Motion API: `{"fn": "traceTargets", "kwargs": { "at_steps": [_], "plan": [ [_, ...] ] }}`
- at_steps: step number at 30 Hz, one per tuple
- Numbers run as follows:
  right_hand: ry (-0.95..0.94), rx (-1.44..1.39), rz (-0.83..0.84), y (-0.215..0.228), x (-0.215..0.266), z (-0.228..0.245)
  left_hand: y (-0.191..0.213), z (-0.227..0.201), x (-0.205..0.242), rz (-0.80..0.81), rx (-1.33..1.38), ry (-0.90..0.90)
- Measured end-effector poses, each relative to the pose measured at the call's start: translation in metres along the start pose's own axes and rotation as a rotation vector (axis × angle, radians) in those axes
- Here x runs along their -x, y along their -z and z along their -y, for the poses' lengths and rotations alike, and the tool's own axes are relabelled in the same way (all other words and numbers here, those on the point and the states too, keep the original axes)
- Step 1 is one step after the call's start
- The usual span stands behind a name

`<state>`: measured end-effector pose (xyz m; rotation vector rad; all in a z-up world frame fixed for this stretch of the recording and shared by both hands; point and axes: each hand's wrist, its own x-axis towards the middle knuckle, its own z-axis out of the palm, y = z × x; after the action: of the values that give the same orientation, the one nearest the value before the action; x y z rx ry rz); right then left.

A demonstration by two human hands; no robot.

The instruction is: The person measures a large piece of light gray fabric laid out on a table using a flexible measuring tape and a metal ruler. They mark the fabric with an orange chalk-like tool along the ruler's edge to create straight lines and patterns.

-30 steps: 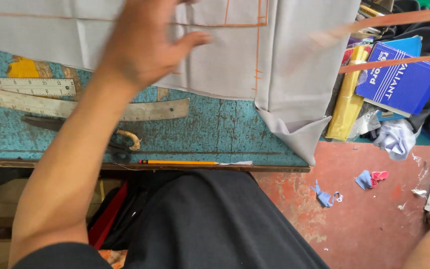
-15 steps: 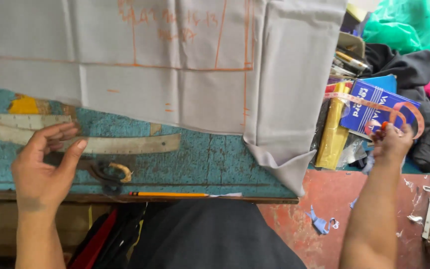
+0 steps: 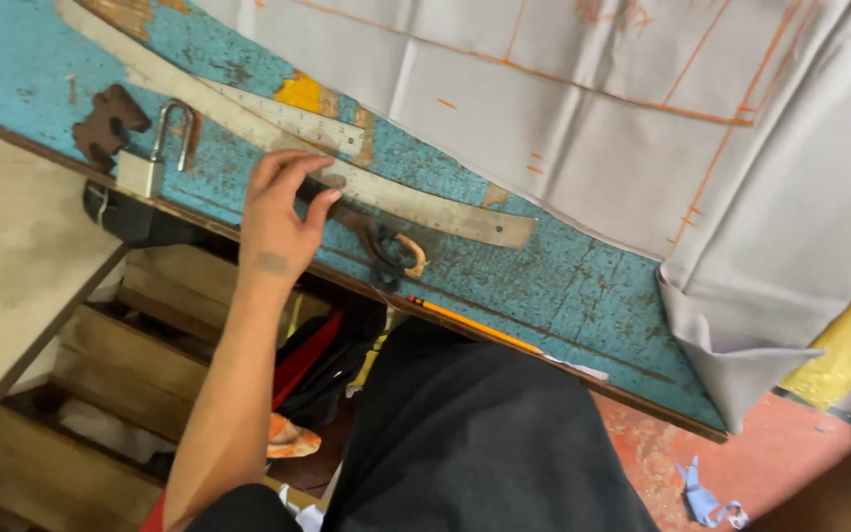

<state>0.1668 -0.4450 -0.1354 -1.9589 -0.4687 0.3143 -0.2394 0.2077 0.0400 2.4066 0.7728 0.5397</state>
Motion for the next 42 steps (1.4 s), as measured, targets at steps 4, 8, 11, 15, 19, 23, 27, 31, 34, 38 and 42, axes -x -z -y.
{"fn": "traceTargets", "kwargs": {
  "at_steps": [4,8,11,15,19,23,27,31,34,38,42],
  "plan": [
    [-0.063,0.247,0.188,-0.204,0.014,0.249,-0.012,0.014,-0.022,0.198,-0.079,-0.259],
    [0.295,0.262,0.412,-0.331,0.035,0.364,-0.009,0.044,-0.039,0.355,-0.352,-0.307],
    [0.517,0.667,0.279,-0.371,0.025,0.395,0.010,0.036,-0.065,0.599,-0.485,-0.362],
    [0.447,0.855,0.128,-0.383,0.016,0.446,0.061,0.029,-0.091,0.503,-0.364,-0.667],
    [0.028,0.429,0.398,-0.404,0.007,0.486,0.089,0.057,-0.153,0.139,-0.053,-1.100],
    [0.017,-0.207,0.276,-0.466,0.020,0.492,0.066,0.084,-0.183,-0.280,-0.059,-0.898],
    [0.044,-0.183,-0.010,-0.532,0.016,0.485,0.041,-0.031,-0.216,0.373,0.994,-0.636],
    [-0.154,-0.112,-0.150,-0.567,0.009,0.470,-0.029,-0.050,-0.220,0.811,0.938,-0.551],
    [-0.178,-0.015,-0.235,-0.552,0.009,0.458,-0.057,-0.054,-0.238,0.904,0.805,-0.790],
    [-0.293,0.166,-0.433,-0.513,0.047,0.429,-0.095,-0.027,-0.261,0.955,0.533,-1.106],
    [-0.451,0.112,-0.552,-0.483,0.071,0.410,-0.096,-0.023,-0.276,1.008,0.429,-1.150]
  ]
}}
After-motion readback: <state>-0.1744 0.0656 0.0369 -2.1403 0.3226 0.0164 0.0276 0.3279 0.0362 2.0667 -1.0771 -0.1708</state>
